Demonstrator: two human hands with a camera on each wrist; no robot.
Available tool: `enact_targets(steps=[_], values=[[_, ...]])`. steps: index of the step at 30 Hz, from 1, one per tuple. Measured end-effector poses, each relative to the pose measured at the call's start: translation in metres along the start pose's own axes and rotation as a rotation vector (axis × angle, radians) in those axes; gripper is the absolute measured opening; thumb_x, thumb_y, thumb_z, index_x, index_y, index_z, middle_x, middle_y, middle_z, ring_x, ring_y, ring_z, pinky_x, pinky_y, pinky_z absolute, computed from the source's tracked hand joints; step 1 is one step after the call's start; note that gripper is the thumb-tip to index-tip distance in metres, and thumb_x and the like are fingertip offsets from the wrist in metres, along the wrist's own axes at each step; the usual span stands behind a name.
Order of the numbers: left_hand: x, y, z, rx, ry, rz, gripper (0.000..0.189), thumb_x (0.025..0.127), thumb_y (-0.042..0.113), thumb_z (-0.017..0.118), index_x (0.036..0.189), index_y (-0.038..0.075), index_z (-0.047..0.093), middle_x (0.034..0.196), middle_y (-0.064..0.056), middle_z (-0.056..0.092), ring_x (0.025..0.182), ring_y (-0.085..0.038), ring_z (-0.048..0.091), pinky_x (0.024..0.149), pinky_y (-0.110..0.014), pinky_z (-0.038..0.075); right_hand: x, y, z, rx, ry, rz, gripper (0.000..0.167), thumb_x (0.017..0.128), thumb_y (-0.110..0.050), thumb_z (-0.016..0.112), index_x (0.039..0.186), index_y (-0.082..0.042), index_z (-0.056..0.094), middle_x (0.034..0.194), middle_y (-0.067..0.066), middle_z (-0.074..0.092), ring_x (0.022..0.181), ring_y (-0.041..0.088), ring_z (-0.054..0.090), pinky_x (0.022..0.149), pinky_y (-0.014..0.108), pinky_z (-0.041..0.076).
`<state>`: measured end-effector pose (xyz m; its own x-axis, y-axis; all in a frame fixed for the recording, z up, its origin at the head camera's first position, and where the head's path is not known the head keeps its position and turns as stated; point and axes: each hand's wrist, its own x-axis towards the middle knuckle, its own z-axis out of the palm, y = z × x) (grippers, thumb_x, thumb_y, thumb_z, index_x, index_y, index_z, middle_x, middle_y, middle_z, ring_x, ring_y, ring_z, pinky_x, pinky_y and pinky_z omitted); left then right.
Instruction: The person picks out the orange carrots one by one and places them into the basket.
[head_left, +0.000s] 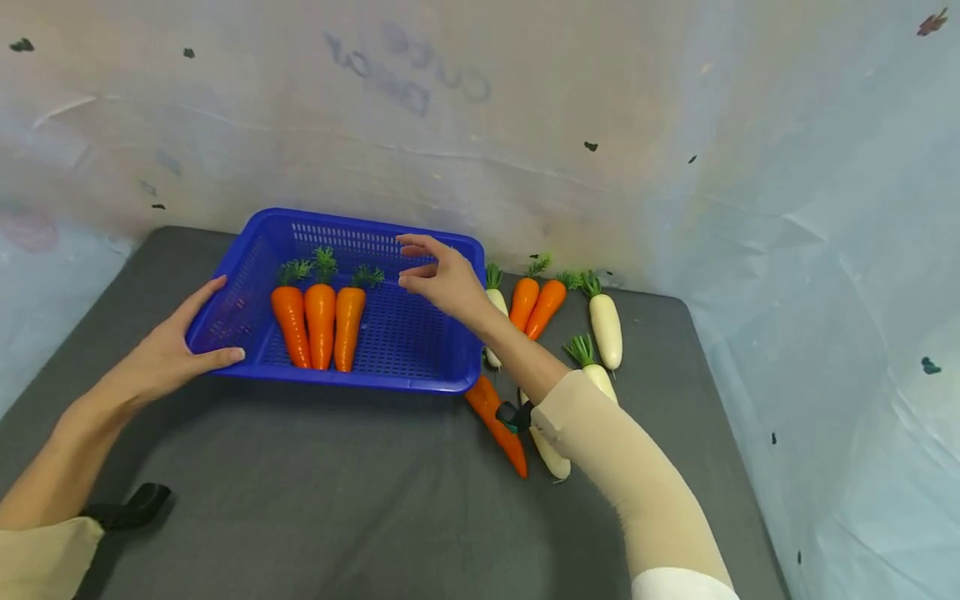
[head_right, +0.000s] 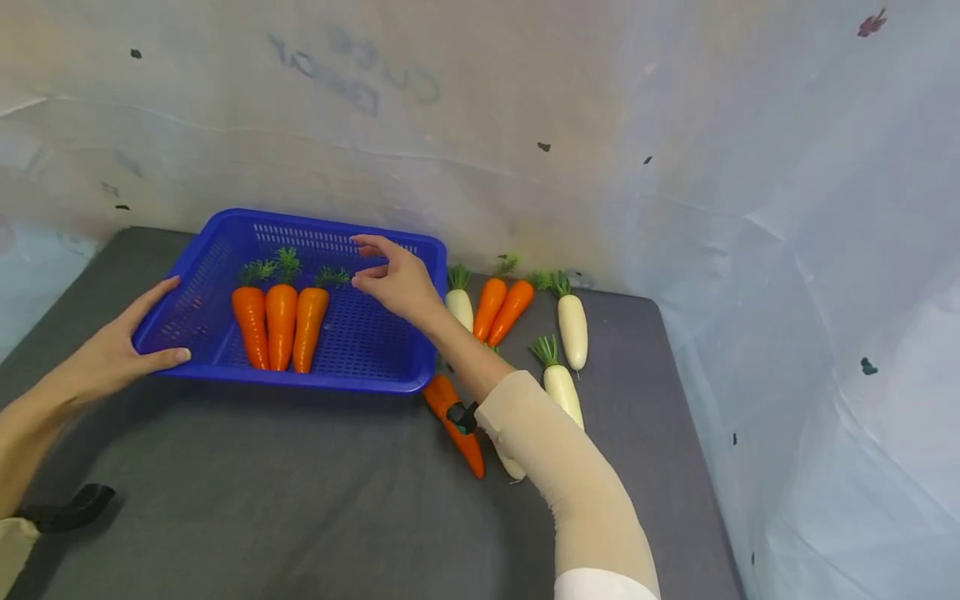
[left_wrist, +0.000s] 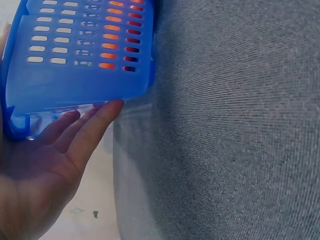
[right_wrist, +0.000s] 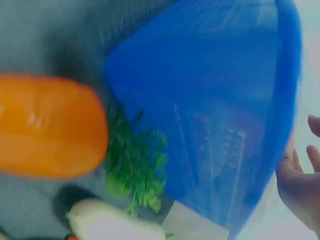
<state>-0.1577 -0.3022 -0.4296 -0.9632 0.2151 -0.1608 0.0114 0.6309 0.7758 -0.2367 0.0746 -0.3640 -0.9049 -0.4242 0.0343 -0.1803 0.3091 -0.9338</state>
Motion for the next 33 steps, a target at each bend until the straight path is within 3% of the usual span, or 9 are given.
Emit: enact_targets(steps=[8, 15, 22, 33], values=[[0.000, 0.003, 0.001, 0.027, 0.004, -0.022, 0.105, 0.091, 0.035, 0.071, 0.159, 0.035, -0.010, 0.159, -0.036, 0.002, 0.126, -0.067, 0.027, 0.093, -0.082, 0.024, -0.010, 0.009, -0.033, 0.128, 0.020, -0.053, 0.057, 0.093, 0.001, 0.066, 0.147, -0.008, 0.048, 0.145, 0.018, 0.049, 0.116, 0.031, 0.063, 0.089, 0.035, 0.056], [0.000, 0.003, 0.003, -0.010, 0.012, -0.028, 0.103, 0.092, 0.036, 0.070, 0.159, 0.037, -0.009, 0.160, -0.034, 0.002, 0.128, -0.066, 0.025, 0.096, -0.081, 0.022, -0.024, 0.021, -0.065, 0.170, 0.046, -0.059, 0.050, 0.096, 0.001, 0.061, 0.144, -0.010, 0.051, 0.143, 0.021, 0.050, 0.124, 0.042, 0.055, 0.093, 0.039, 0.054], [0.000, 0.003, 0.004, -0.011, 0.015, -0.033, 0.102, 0.092, 0.036, 0.070, 0.158, 0.038, -0.008, 0.160, -0.033, 0.003, 0.128, -0.066, 0.026, 0.096, -0.081, 0.022, -0.040, 0.033, -0.092, 0.170, 0.126, -0.033, 0.046, 0.098, -0.003, 0.060, 0.142, -0.009, 0.052, 0.137, 0.024, 0.052, 0.122, 0.039, 0.056, 0.098, 0.046, 0.050], [-0.002, 0.003, 0.003, -0.030, 0.032, -0.028, 0.101, 0.092, 0.035, 0.070, 0.159, 0.038, -0.007, 0.161, -0.031, 0.003, 0.130, -0.064, 0.025, 0.098, -0.081, 0.021, -0.061, 0.052, -0.119, 0.098, 0.248, 0.026, 0.047, 0.096, -0.007, 0.065, 0.141, -0.013, 0.054, 0.133, 0.013, 0.057, 0.116, 0.026, 0.062, 0.092, 0.034, 0.054]])
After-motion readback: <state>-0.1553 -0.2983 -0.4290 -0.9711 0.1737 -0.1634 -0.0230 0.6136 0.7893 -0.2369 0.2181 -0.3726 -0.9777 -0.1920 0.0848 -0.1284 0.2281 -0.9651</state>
